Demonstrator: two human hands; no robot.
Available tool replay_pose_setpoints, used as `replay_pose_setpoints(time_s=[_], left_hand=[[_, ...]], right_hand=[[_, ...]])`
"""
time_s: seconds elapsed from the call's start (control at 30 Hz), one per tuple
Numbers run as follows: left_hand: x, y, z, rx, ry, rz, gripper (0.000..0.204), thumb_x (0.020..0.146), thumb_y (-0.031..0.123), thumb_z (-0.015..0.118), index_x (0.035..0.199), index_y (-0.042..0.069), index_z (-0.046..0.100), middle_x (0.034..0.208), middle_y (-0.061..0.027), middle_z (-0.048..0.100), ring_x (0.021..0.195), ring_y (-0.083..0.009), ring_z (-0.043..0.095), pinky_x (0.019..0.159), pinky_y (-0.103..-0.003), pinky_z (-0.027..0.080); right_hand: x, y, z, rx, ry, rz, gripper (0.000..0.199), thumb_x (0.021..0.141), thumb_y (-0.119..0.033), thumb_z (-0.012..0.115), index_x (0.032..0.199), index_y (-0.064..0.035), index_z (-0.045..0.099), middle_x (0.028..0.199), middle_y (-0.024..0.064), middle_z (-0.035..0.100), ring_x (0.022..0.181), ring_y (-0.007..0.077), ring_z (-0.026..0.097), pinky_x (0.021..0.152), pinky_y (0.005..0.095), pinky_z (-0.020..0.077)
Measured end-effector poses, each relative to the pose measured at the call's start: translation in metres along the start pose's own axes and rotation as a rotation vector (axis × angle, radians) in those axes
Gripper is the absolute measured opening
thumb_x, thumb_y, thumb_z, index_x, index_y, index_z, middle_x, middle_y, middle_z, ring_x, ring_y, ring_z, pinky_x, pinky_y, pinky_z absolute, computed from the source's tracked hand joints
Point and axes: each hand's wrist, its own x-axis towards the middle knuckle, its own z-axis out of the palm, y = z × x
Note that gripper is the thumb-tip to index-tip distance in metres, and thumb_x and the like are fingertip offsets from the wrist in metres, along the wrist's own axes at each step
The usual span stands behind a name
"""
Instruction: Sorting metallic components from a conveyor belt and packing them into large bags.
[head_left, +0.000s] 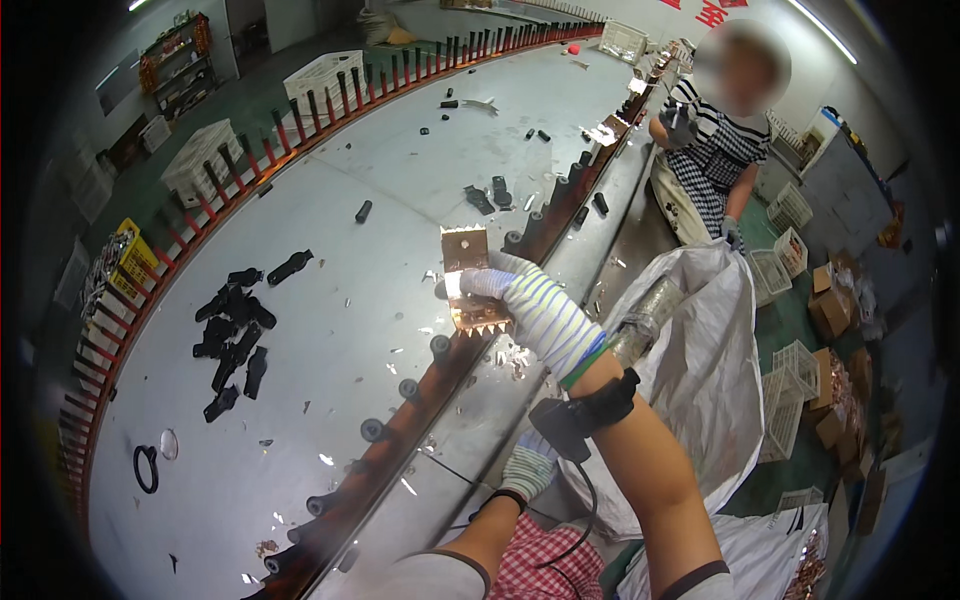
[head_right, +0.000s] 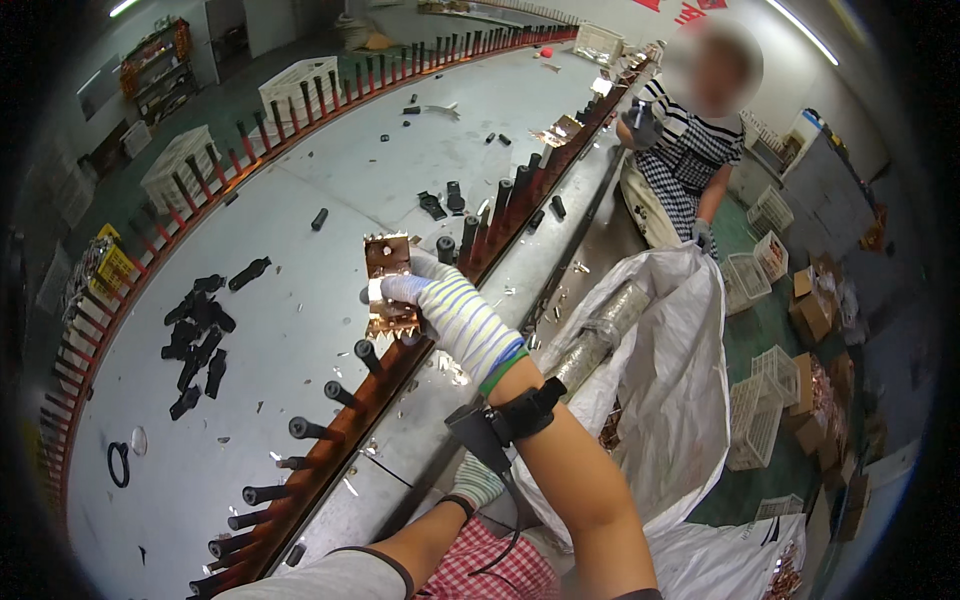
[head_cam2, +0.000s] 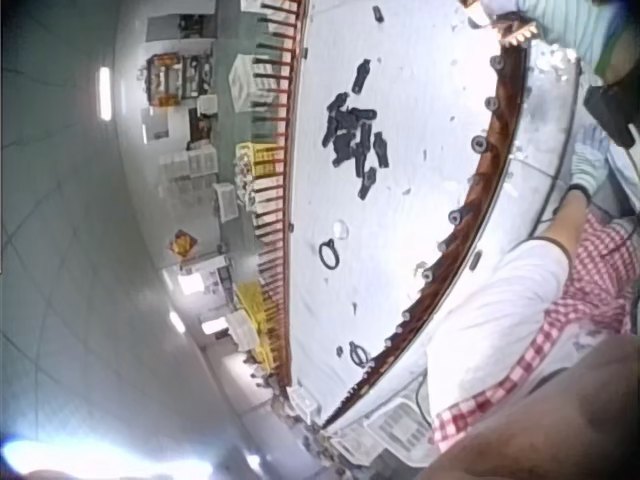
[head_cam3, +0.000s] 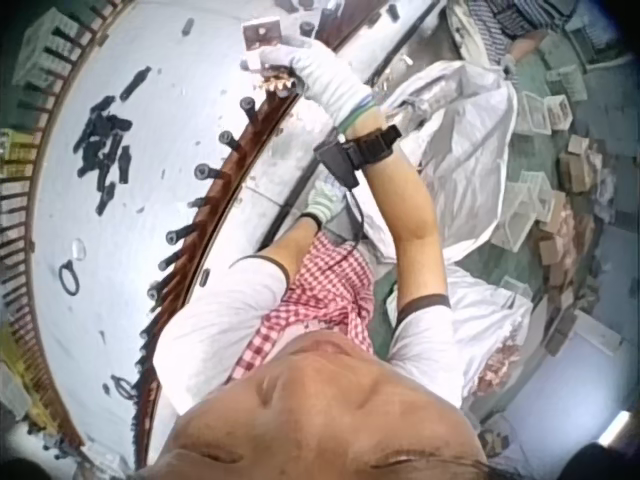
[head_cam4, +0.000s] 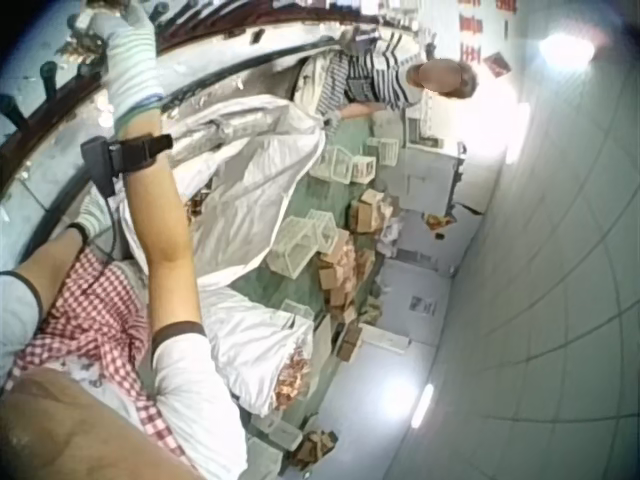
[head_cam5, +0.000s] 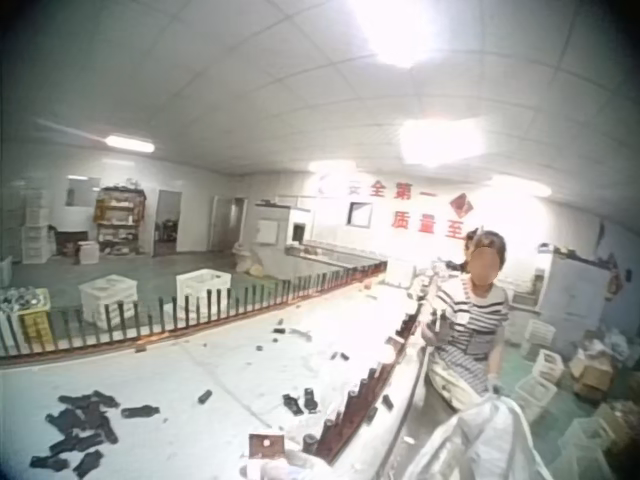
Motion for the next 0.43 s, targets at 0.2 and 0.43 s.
replay_pose_setpoints(time_s=[0.2,0.43], left_hand=[[0.031,0.058,-0.095,-0.254,-0.187,-0.206,0.025,0.088,0.022,0.04,0.101,0.009,0.056,0.098,-0.0148,0.06,0.091,-0.0305,0.056,0.081,-0.042,0.045],[-0.008,-0.035,0.051,0.366,0.035,0.095,0.069,0.055,0.035,0.074,0.119,0.02,0.053,0.129,-0.0123,0.05,0.129,-0.0196,0.036,0.11,-0.038,0.021]], right_hand=[[-0.012,0.014,0.024,0.023,0.005,-0.002,0.033,0.085,-0.018,0.062,0.112,-0.0005,0.055,0.092,0.0098,0.064,0.08,0.0201,0.066,0.062,0.0311,0.0573],[-0.036,0.018,0.059,0.351,-0.172,0.103,0.047,0.087,-0.036,0.058,0.119,-0.0032,0.052,0.106,0.0091,0.06,0.096,0.0199,0.06,0.082,0.0307,0.0496]])
